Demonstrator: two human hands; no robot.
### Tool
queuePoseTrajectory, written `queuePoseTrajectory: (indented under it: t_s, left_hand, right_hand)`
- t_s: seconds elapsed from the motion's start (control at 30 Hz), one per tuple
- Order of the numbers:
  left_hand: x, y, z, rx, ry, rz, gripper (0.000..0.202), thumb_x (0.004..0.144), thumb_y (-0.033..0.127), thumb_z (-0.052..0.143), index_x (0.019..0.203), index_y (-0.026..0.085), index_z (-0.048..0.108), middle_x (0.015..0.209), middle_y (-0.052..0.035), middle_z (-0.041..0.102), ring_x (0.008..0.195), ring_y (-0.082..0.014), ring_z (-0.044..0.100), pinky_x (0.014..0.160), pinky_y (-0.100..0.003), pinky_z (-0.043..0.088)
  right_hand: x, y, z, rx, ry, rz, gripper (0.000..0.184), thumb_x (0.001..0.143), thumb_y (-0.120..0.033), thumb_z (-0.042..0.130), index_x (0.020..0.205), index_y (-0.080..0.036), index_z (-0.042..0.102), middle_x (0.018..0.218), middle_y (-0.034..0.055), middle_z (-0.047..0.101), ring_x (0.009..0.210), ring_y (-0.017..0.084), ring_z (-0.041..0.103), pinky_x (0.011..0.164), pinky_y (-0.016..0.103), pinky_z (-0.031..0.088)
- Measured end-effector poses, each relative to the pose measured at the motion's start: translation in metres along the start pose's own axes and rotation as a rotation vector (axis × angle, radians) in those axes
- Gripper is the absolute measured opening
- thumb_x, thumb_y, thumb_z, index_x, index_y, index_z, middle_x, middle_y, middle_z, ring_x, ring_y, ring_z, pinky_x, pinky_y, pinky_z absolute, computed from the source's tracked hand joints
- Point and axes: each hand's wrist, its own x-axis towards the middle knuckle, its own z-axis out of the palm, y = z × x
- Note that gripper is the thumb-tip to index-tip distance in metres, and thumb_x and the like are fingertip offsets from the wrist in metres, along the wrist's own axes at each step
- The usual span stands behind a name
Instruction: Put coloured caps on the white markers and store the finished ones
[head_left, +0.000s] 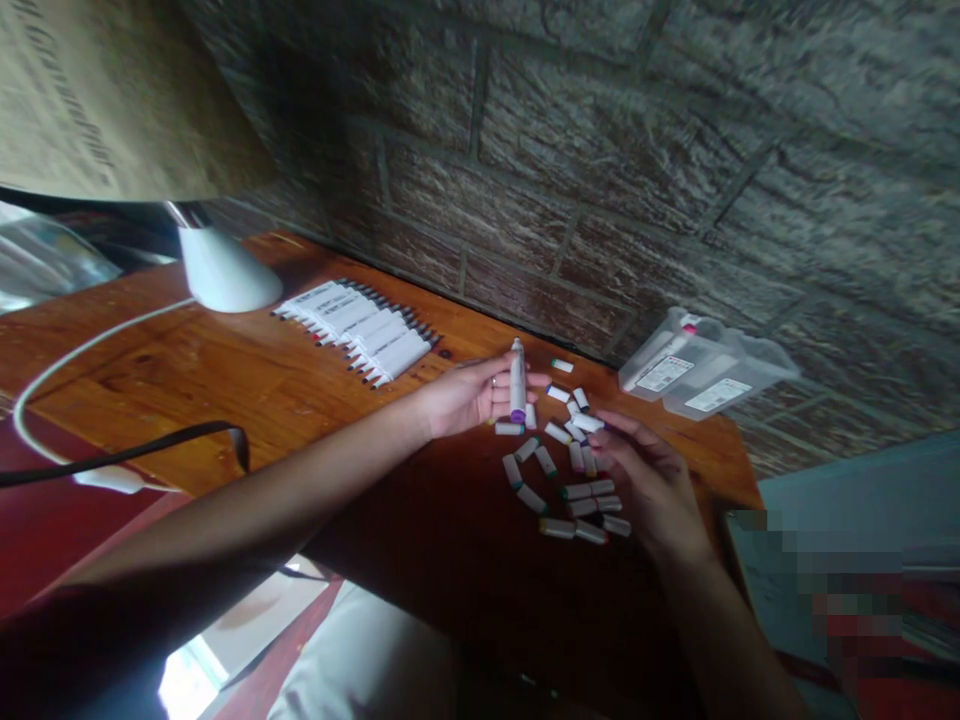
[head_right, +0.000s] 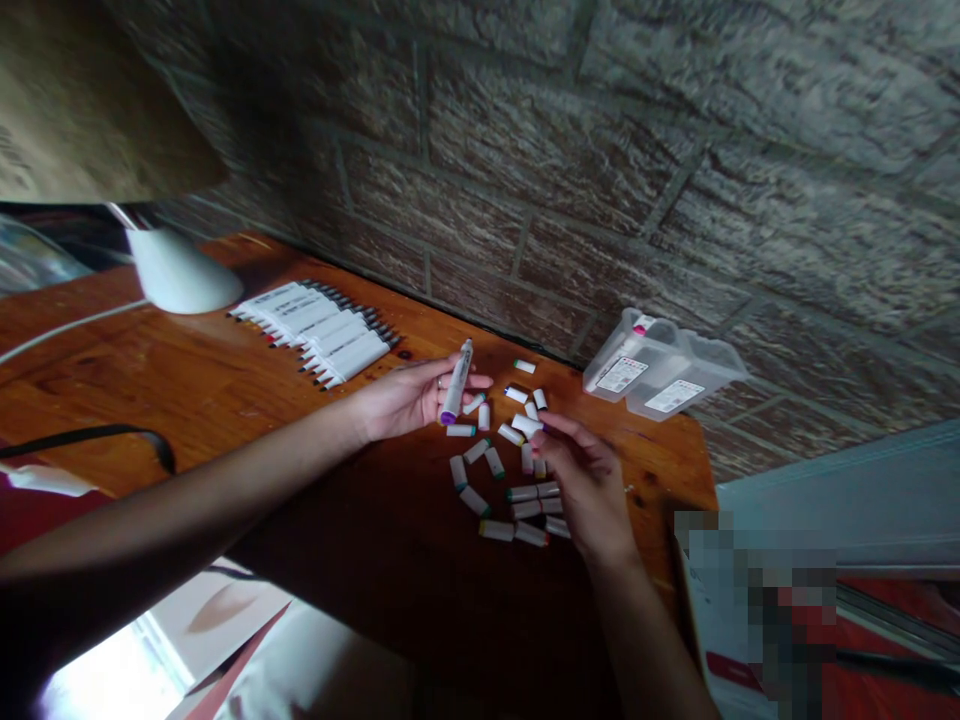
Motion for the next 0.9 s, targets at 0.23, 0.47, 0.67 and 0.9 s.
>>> queuePoseTrajectory:
  t_s: [0.23, 0.47, 0.67, 0.9]
  left_hand:
    - [0.0, 0.001, 0.011, 0.007, 0.107, -0.004, 0.031, 0.101, 0.017, 0.04, 0.098, 0.004, 0.067, 0.103, -0.0188, 0.076, 0.086, -0.0174, 0.075, 0.078, -0.026, 0.06]
    - [-0.001, -0.001, 0.01, 0.02, 0.077, -0.007, 0.026, 0.096, 0.011, 0.044, 0.102, 0.002, 0.069, 0.109, -0.0196, 0.074, 0.094, -0.0189, 0.074, 0.092, -0.031, 0.058]
    - [-0.001, -0.005, 0.013, -0.011, 0.095, -0.003, 0.023, 0.094, 0.006, 0.047, 0.093, 0.004, 0.07, 0.108, -0.0178, 0.075, 0.097, -0.0198, 0.073, 0.091, -0.03, 0.059]
    - [-0.001, -0.008, 0.017, 0.024, 0.123, -0.047, 0.019, 0.093, 0.007, 0.05, 0.09, 0.007, 0.069, 0.107, -0.017, 0.074, 0.097, -0.0189, 0.072, 0.094, -0.032, 0.058]
  right_hand:
    - [-0.006, -0.002, 0.011, 0.046, -0.053, -0.042, 0.019, 0.08, -0.039, 0.077, 0.088, -0.021, 0.076, 0.074, -0.0004, 0.071, 0.062, 0.009, 0.063, 0.06, 0.021, 0.054]
    - [-0.01, -0.003, 0.013, -0.037, -0.072, -0.103, 0.026, 0.08, -0.034, 0.076, 0.104, -0.024, 0.074, 0.08, -0.0004, 0.074, 0.072, 0.014, 0.069, 0.072, 0.03, 0.058]
    - [-0.012, -0.004, 0.015, -0.259, -0.053, -0.287, 0.022, 0.08, -0.027, 0.073, 0.102, -0.022, 0.074, 0.09, 0.0017, 0.072, 0.076, 0.014, 0.067, 0.073, 0.029, 0.056]
    - [-0.017, -0.001, 0.022, -0.664, 0.121, -0.648, 0.032, 0.084, -0.019, 0.066, 0.116, -0.023, 0.065, 0.095, 0.0037, 0.07, 0.08, 0.015, 0.067, 0.081, 0.031, 0.056]
